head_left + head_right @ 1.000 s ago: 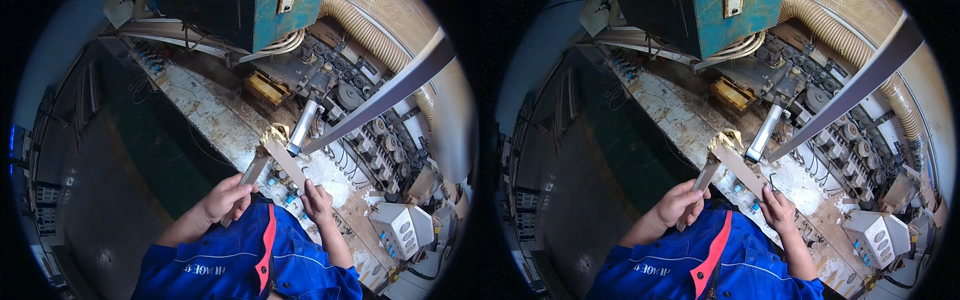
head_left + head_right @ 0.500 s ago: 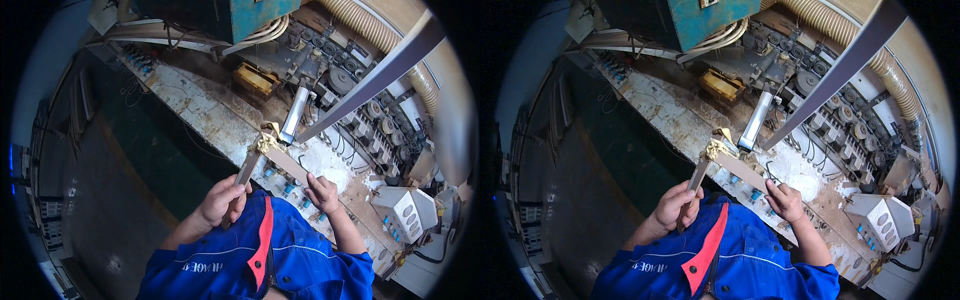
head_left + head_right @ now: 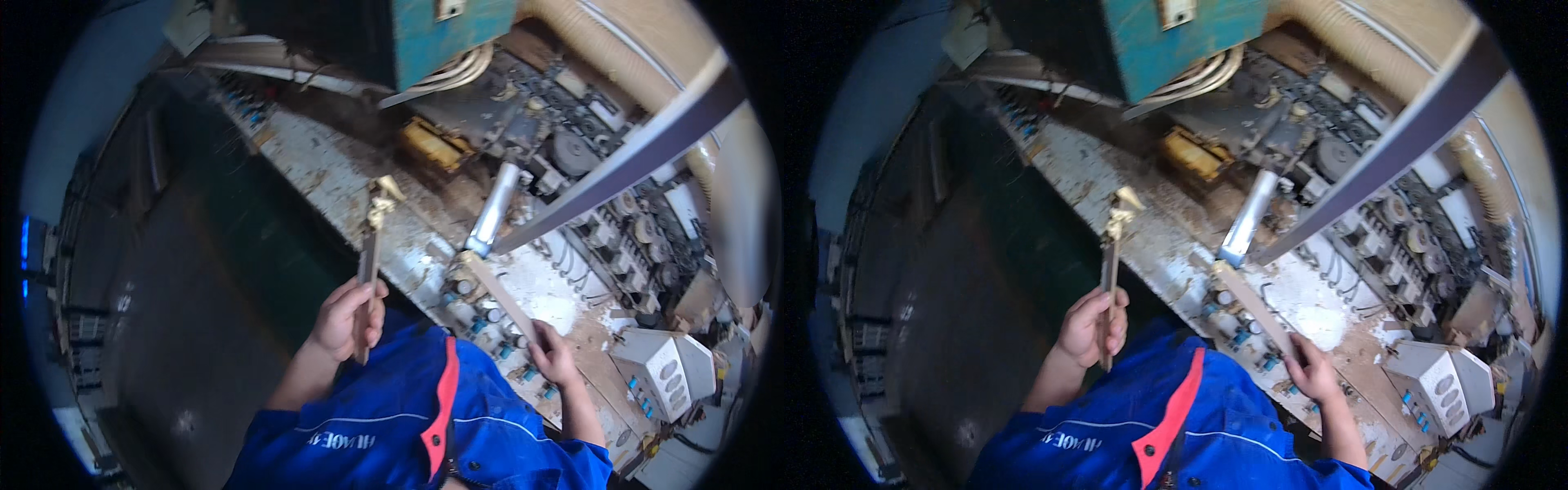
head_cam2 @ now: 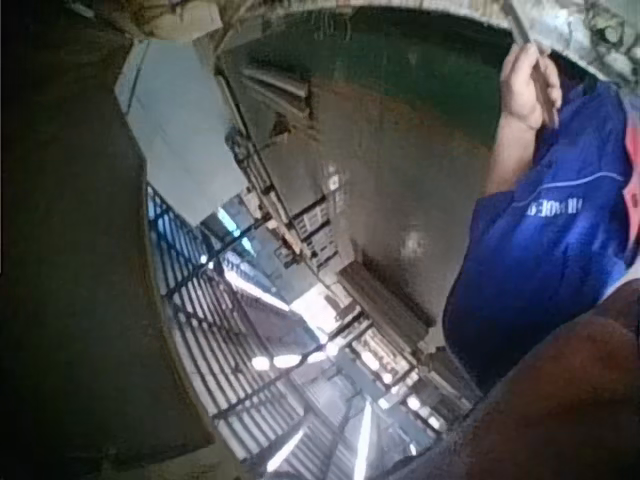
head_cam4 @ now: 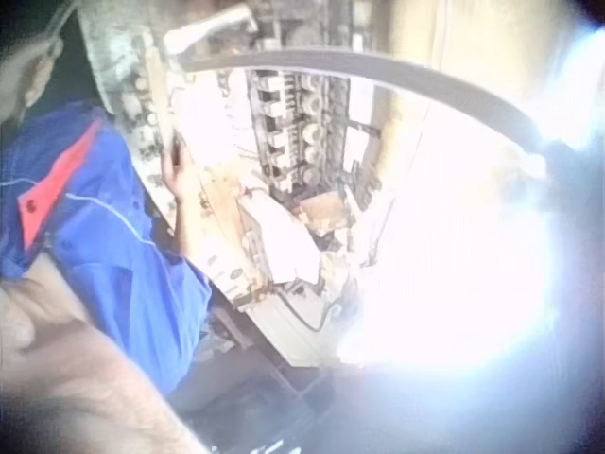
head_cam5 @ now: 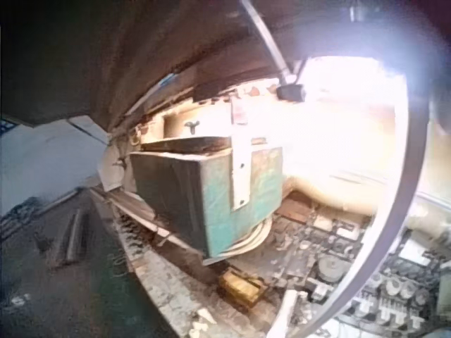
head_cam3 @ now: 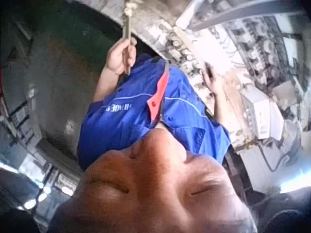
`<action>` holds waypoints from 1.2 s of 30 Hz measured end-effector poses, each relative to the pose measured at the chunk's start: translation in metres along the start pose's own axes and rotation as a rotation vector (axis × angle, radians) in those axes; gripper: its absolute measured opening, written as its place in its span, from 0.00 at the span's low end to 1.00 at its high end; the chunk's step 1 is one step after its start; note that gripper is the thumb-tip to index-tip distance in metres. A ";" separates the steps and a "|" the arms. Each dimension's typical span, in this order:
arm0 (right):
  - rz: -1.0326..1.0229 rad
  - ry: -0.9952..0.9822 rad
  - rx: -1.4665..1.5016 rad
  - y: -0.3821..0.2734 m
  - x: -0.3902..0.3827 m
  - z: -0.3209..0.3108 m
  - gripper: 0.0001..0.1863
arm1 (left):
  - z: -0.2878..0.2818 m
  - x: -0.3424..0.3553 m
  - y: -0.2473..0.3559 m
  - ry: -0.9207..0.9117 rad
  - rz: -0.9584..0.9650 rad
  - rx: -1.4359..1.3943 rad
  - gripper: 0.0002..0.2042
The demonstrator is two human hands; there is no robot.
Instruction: The person operates a woodworking machine, feeding wooden strips into rollers and adjusting components. They handle multiple wooden pieces, aligning them with the machine and making adjustments to the internal mechanisms.
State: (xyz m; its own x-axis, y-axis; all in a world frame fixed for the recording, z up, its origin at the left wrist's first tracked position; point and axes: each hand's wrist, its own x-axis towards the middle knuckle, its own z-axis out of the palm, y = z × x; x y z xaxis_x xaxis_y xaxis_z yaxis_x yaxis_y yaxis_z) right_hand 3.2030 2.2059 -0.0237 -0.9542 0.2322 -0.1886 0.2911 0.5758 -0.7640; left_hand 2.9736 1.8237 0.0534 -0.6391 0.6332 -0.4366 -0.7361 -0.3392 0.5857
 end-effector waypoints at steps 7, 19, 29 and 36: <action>-0.117 -0.207 -0.326 0.015 -0.009 -0.045 0.24 | -0.004 0.001 -0.016 0.123 0.007 0.037 0.13; 0.014 -0.388 0.341 -0.073 0.054 0.018 0.20 | 0.015 0.003 -0.033 0.047 -0.163 0.143 0.12; 0.237 -0.109 0.027 0.068 -0.029 -0.004 0.21 | 0.029 -0.026 0.012 -0.004 0.244 -0.116 0.13; 0.452 0.581 0.150 0.054 -0.011 -0.082 0.11 | -0.015 0.004 -0.012 0.279 0.023 -0.023 0.13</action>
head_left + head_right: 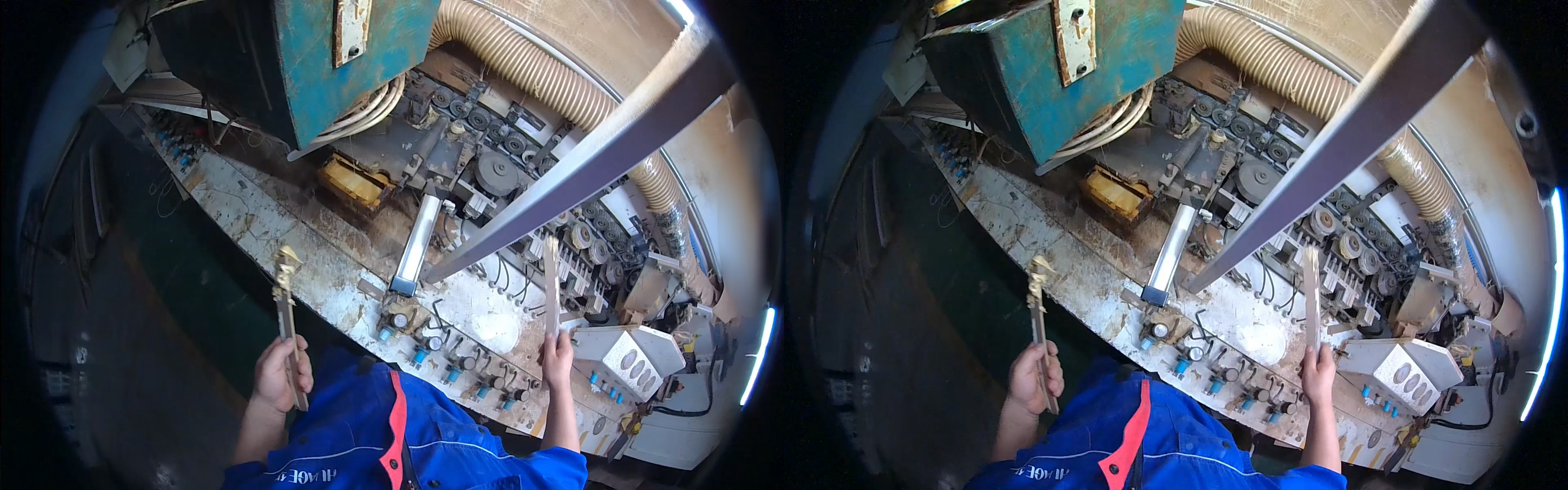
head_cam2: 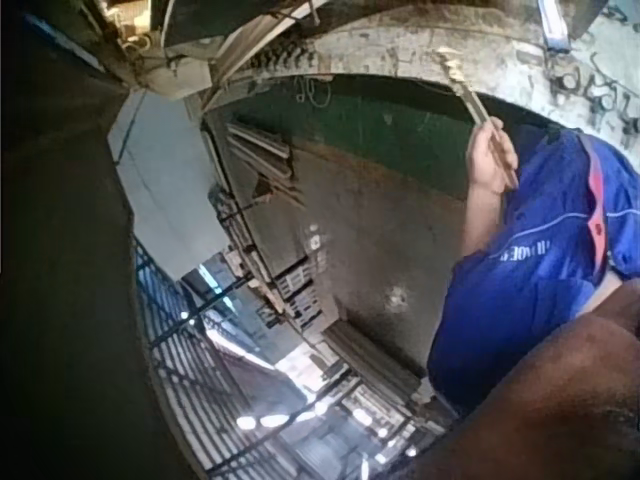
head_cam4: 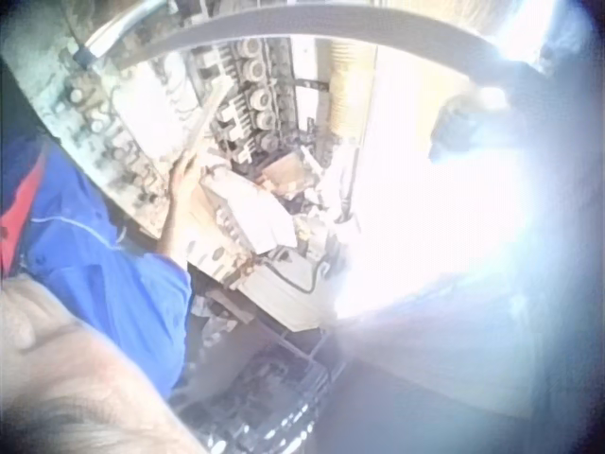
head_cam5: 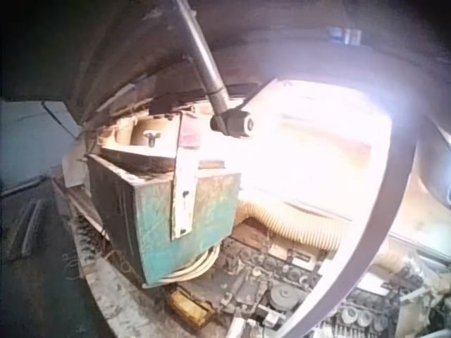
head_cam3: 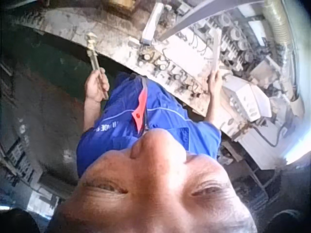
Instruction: The person operates a woodworking machine, feeding wooden strips into rollers and adjusting components. They handle multiple wooden pieces, aligning them with the machine and making adjustments to the internal mechanisms.
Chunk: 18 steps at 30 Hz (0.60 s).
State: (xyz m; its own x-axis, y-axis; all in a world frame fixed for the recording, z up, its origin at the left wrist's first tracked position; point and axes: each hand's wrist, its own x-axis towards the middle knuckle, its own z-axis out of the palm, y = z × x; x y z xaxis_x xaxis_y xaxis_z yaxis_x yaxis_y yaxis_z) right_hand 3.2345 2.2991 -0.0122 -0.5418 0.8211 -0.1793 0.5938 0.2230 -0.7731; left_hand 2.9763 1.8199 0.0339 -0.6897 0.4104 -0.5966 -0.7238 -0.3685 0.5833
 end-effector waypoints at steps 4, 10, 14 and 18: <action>-0.488 0.120 -0.364 -0.089 0.059 0.002 0.24 | 0.010 0.012 -0.007 -0.057 -0.044 0.052 0.12; -0.614 0.040 -0.705 -0.252 0.190 0.045 0.24 | 0.004 0.021 -0.004 -0.014 0.008 0.028 0.12; -0.590 -0.088 -0.836 -0.339 0.251 0.089 0.22 | -0.004 0.023 -0.007 0.065 0.039 -0.023 0.12; -0.565 -0.193 -1.074 -0.375 0.302 0.136 0.20 | -0.010 0.019 -0.011 0.157 0.053 -0.074 0.11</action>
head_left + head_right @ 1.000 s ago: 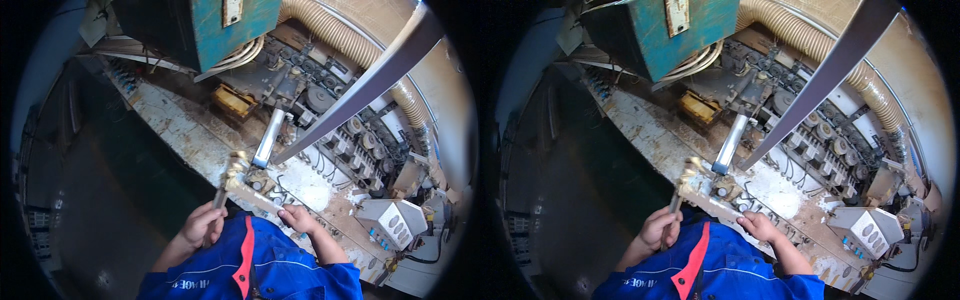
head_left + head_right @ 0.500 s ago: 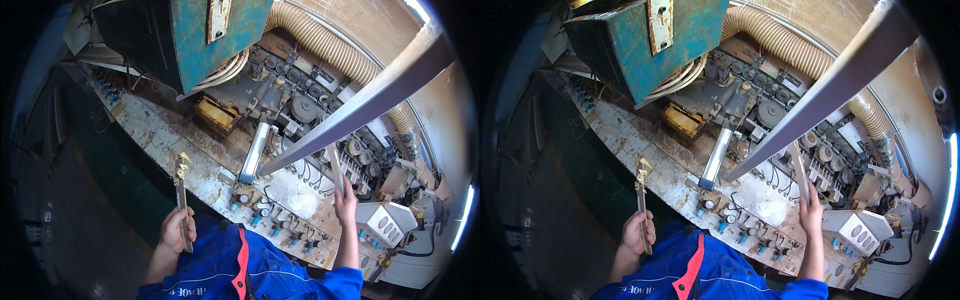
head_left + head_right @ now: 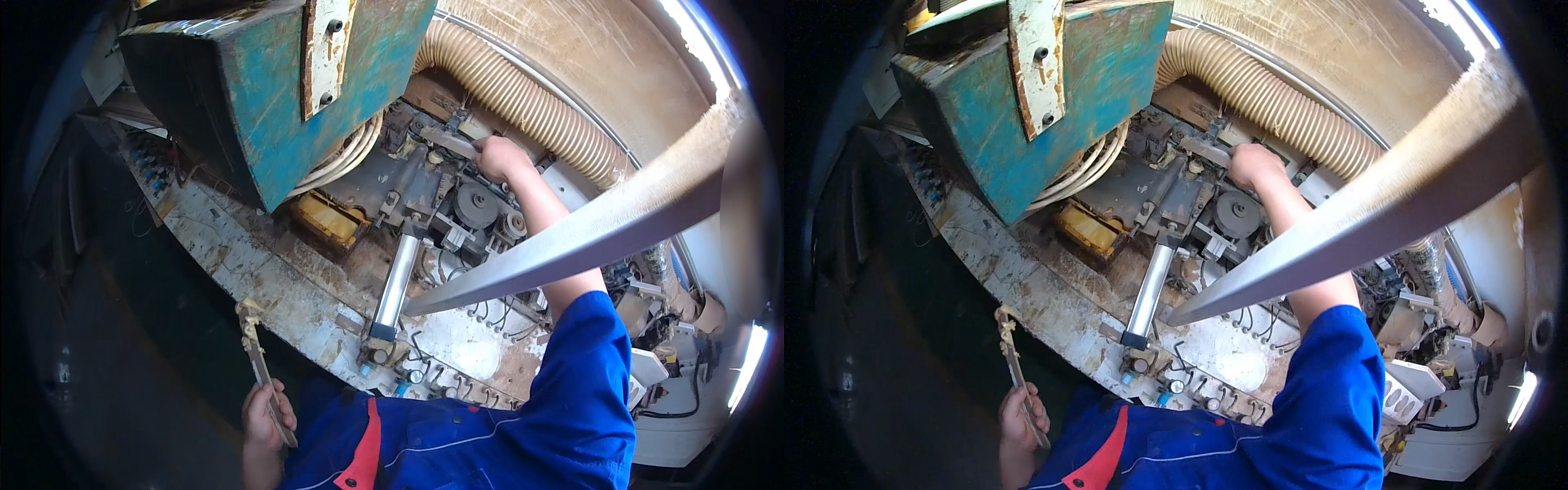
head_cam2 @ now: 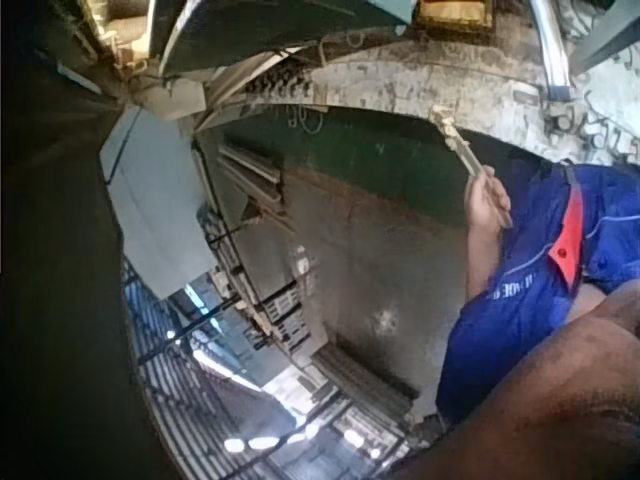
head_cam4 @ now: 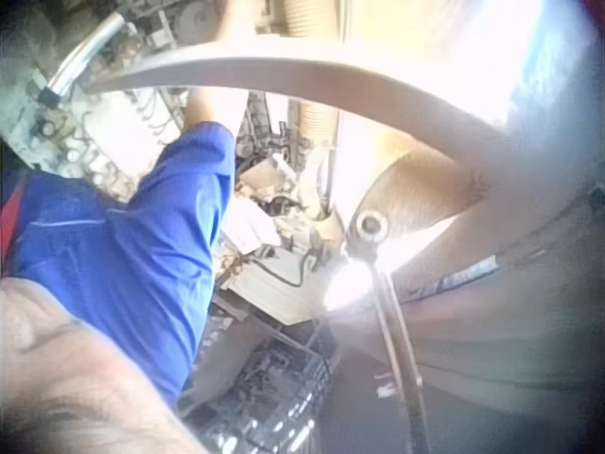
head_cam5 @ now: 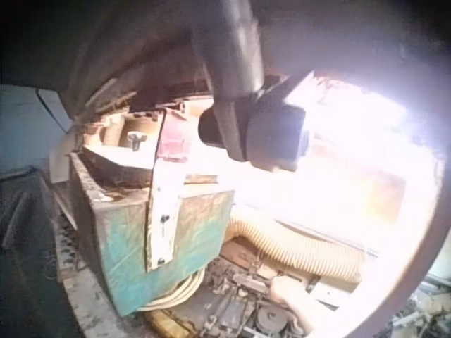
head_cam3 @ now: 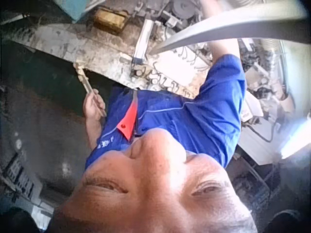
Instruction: The person operates a woodworking machine, feeding wooden strips into rollers and adjusting components. They handle multiple wooden pieces, aligning them with the machine and making adjustments to the internal mechanisms.
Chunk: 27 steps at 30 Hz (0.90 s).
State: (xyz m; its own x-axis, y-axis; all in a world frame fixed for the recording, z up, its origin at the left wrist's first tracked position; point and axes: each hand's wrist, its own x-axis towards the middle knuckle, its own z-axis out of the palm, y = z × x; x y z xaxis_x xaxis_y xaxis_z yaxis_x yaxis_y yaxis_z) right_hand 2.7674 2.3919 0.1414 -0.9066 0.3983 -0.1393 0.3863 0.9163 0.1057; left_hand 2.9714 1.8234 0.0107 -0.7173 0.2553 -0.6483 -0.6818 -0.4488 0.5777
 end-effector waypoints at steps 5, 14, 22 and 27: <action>0.016 -0.120 -0.018 -0.009 0.045 -0.001 0.18 | -0.007 -0.004 -0.009 0.085 0.009 -0.055 0.11; -0.005 -0.104 -0.118 -0.034 0.066 -0.007 0.17 | -0.005 -0.009 -0.020 0.134 -0.001 -0.056 0.12; -0.049 -0.138 -0.012 -0.029 0.099 0.024 0.13 | 0.005 -0.010 -0.023 0.117 -0.002 -0.049 0.12; -0.032 -0.281 -0.119 -0.039 0.106 0.007 0.13 | 0.001 -0.016 -0.029 0.144 -0.021 -0.066 0.12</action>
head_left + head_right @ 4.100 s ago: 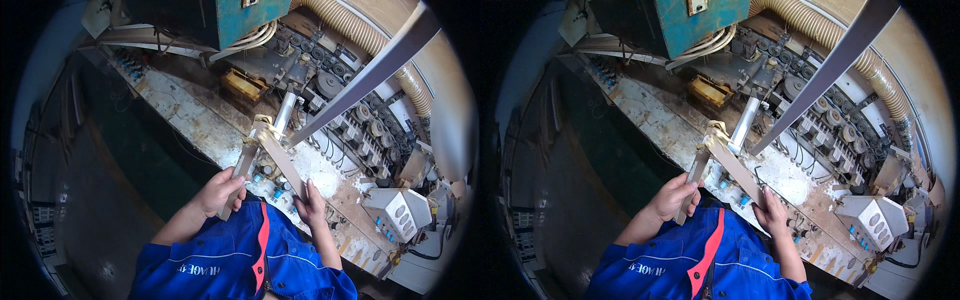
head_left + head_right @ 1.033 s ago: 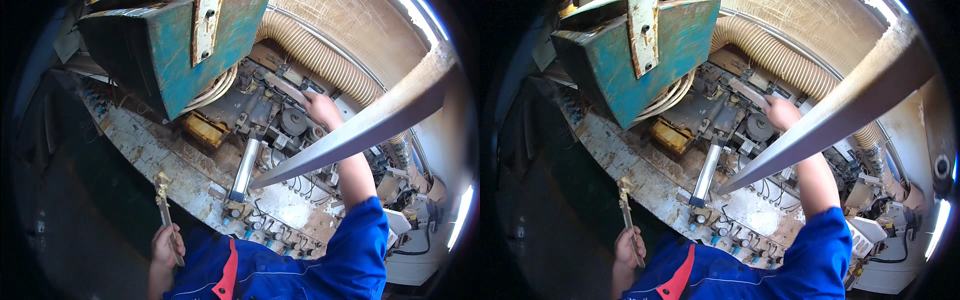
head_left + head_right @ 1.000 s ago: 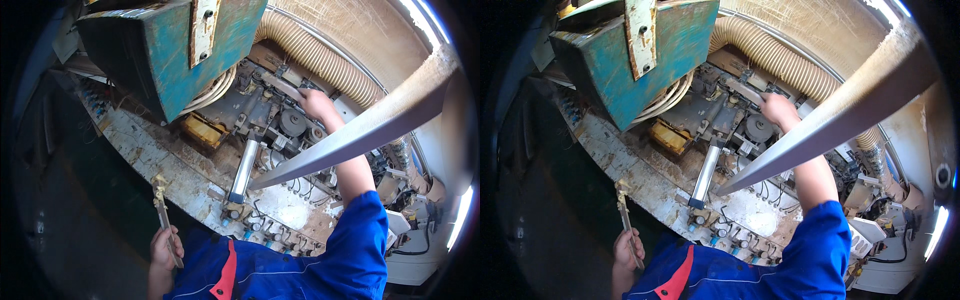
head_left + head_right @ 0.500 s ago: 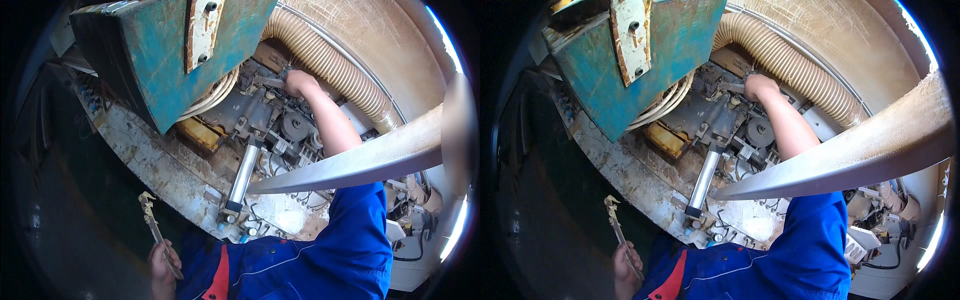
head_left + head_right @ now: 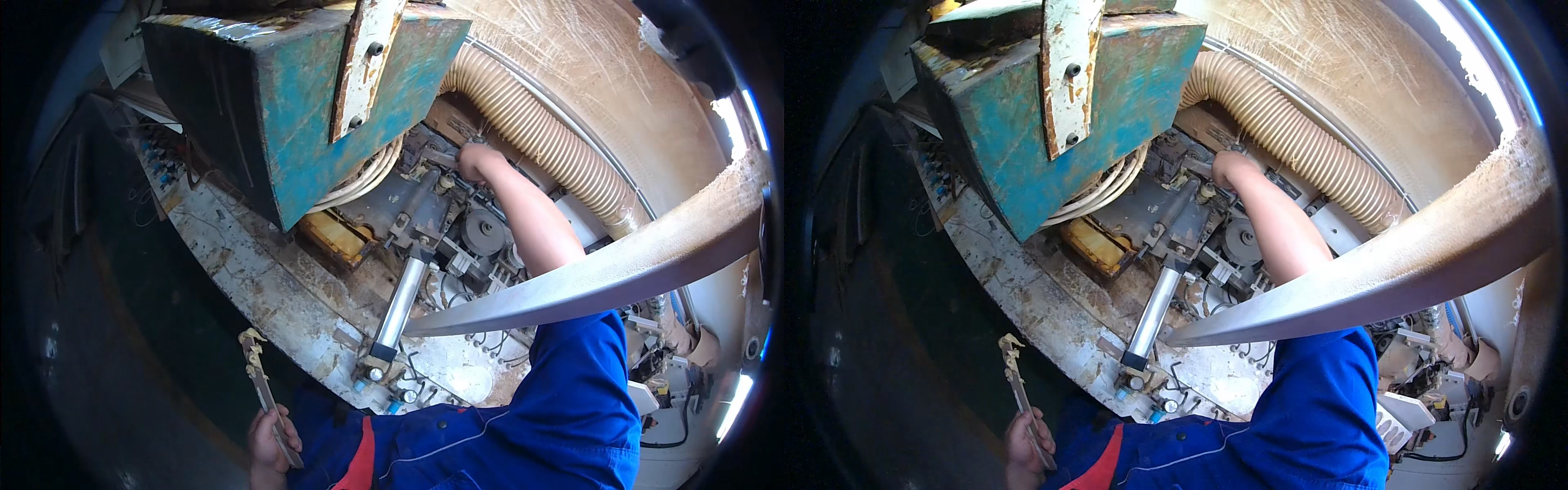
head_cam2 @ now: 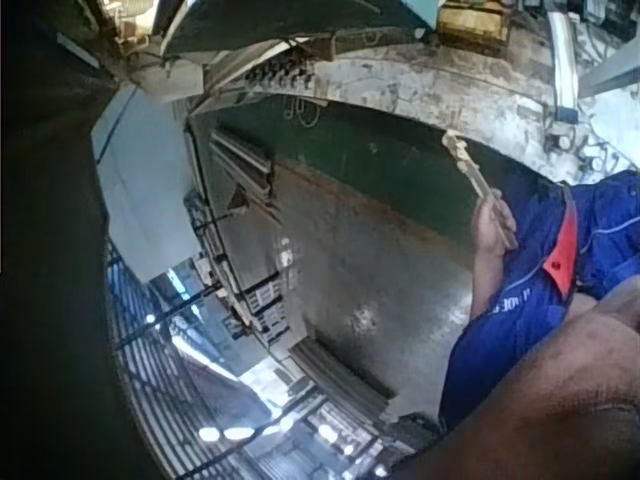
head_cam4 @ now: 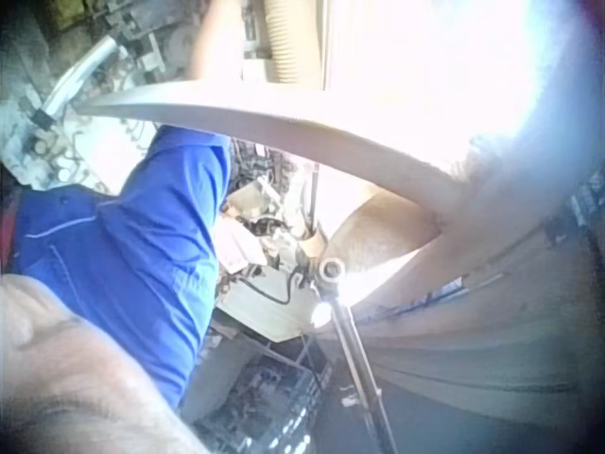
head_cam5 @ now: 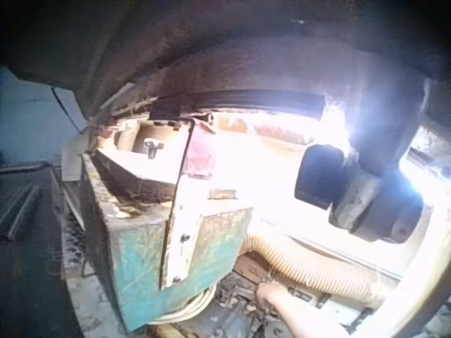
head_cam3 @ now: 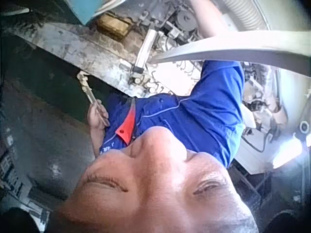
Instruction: The person operates a woodworking machine, feeding wooden strips into rollers and adjusting components. They handle multiple wooden pieces, aligning them with the machine and making adjustments to the internal mechanisms.
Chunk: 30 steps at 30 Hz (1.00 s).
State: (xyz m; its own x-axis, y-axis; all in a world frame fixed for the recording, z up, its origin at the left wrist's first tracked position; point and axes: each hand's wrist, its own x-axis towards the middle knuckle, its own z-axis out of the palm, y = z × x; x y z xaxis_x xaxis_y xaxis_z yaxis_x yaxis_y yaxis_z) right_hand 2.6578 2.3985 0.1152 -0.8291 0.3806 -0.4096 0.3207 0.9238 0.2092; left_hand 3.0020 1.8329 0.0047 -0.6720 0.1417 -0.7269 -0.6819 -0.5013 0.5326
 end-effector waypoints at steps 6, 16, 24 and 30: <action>0.028 -0.079 -0.098 -0.013 -0.006 -0.023 0.19 | -0.010 -0.001 -0.008 0.005 0.012 -0.028 0.12; -0.007 -0.153 -0.226 -0.017 -0.010 -0.033 0.19 | -0.022 -0.003 -0.010 0.013 0.032 -0.062 0.12; -0.033 -0.182 -0.265 -0.027 -0.026 -0.048 0.13 | -0.026 -0.006 -0.009 0.005 0.046 -0.069 0.12; -0.092 -0.170 -0.331 0.029 -0.019 -0.038 0.13 | -0.014 -0.005 -0.006 -0.051 0.016 -0.056 0.11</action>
State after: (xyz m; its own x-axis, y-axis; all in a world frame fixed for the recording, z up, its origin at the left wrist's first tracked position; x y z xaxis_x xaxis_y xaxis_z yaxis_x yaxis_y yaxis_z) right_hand 2.6654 2.4170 0.1625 -0.7505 0.3244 -0.5758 0.0608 0.9014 0.4286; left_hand 3.0132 1.8231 -0.0009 -0.6977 0.1760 -0.6944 -0.6546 -0.5506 0.5181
